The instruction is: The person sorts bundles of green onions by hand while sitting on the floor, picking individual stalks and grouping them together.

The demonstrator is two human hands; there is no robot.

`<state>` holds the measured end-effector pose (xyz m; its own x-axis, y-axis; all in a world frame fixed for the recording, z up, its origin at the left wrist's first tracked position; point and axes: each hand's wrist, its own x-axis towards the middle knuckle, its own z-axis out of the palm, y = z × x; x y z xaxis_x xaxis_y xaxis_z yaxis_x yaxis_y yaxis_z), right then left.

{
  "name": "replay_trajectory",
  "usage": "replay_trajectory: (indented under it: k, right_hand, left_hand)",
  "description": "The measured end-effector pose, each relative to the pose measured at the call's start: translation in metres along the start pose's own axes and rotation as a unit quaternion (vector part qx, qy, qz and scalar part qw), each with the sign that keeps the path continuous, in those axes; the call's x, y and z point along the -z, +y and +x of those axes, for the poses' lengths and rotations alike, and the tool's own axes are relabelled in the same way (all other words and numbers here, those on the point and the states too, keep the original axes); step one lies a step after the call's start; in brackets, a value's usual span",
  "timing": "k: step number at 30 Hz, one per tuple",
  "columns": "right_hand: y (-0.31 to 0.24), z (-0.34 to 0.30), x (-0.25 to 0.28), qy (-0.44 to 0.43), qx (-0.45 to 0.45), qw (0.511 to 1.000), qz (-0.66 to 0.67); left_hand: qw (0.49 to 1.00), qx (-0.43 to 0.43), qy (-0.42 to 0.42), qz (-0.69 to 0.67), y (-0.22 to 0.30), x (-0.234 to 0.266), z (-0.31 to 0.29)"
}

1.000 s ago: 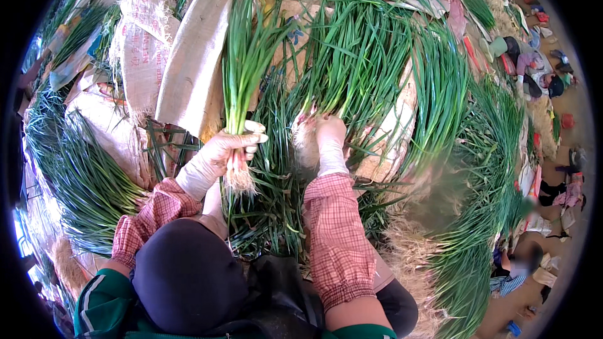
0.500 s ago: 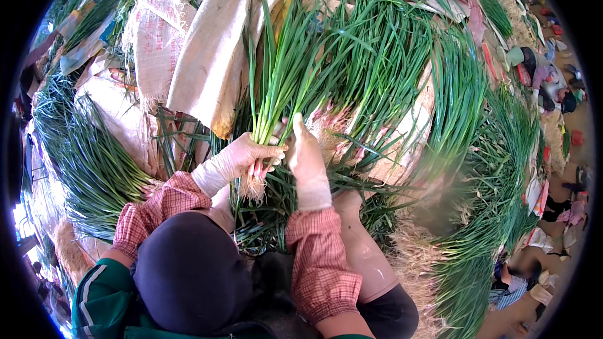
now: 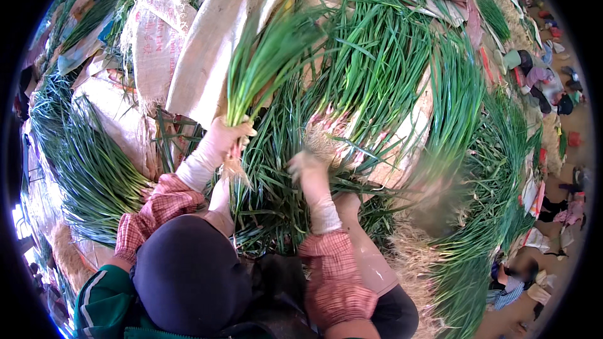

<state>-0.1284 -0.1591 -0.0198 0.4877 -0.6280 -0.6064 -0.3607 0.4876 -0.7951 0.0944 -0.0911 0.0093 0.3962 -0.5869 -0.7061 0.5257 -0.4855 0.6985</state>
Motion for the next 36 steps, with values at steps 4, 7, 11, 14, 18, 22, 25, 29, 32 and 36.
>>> replay_trajectory:
  k: [4, 7, 11, 14, 18, 22, 25, 29, 32, 36]
  right_hand:
    - [-0.027, 0.019, 0.039, 0.022, 0.406, 0.636, -0.656]
    - [-0.077, 0.043, 0.053, 0.276, -0.008, 0.923, -0.269]
    - [-0.070, 0.026, -0.003, 0.221, 0.044, 0.860, -0.457]
    - [-0.043, -0.026, -0.039, 0.074, 0.240, 0.862, -0.441]
    - [-0.028, 0.006, -0.032, 0.099, 0.068, 0.993, -0.007]
    - [-0.014, 0.045, -0.031, 0.092, -0.005, 0.896, 0.434]
    - [0.030, 0.062, -0.021, 0.140, 0.152, 0.965, 0.163]
    - [0.002, 0.032, -0.026, 0.040, 0.009, 0.985, -0.166]
    - [-0.021, 0.024, -0.025, 0.162, 0.127, 0.913, -0.351]
    - [-0.066, 0.044, -0.046, 0.249, 0.236, 0.842, -0.416]
  left_hand:
    - [0.959, 0.068, -0.234, -0.145, 0.006, -0.002, 0.003]
    - [0.950, 0.082, -0.270, -0.136, 0.006, -0.030, 0.005]
    - [0.973, 0.025, -0.225, -0.055, -0.008, -0.025, 0.006]
    - [0.982, 0.020, -0.187, 0.007, -0.007, -0.033, -0.002]
    - [0.982, 0.038, -0.185, -0.016, -0.014, -0.031, -0.008]
    - [0.973, 0.011, -0.218, -0.072, -0.026, -0.044, 0.007]
    - [0.954, 0.034, -0.269, -0.126, -0.008, -0.045, -0.001]
    - [0.973, 0.008, -0.181, -0.143, -0.007, -0.013, -0.009]
    - [0.984, 0.011, -0.170, -0.045, -0.016, -0.013, 0.000]
    - [0.987, 0.009, -0.107, 0.122, -0.012, -0.027, -0.008]
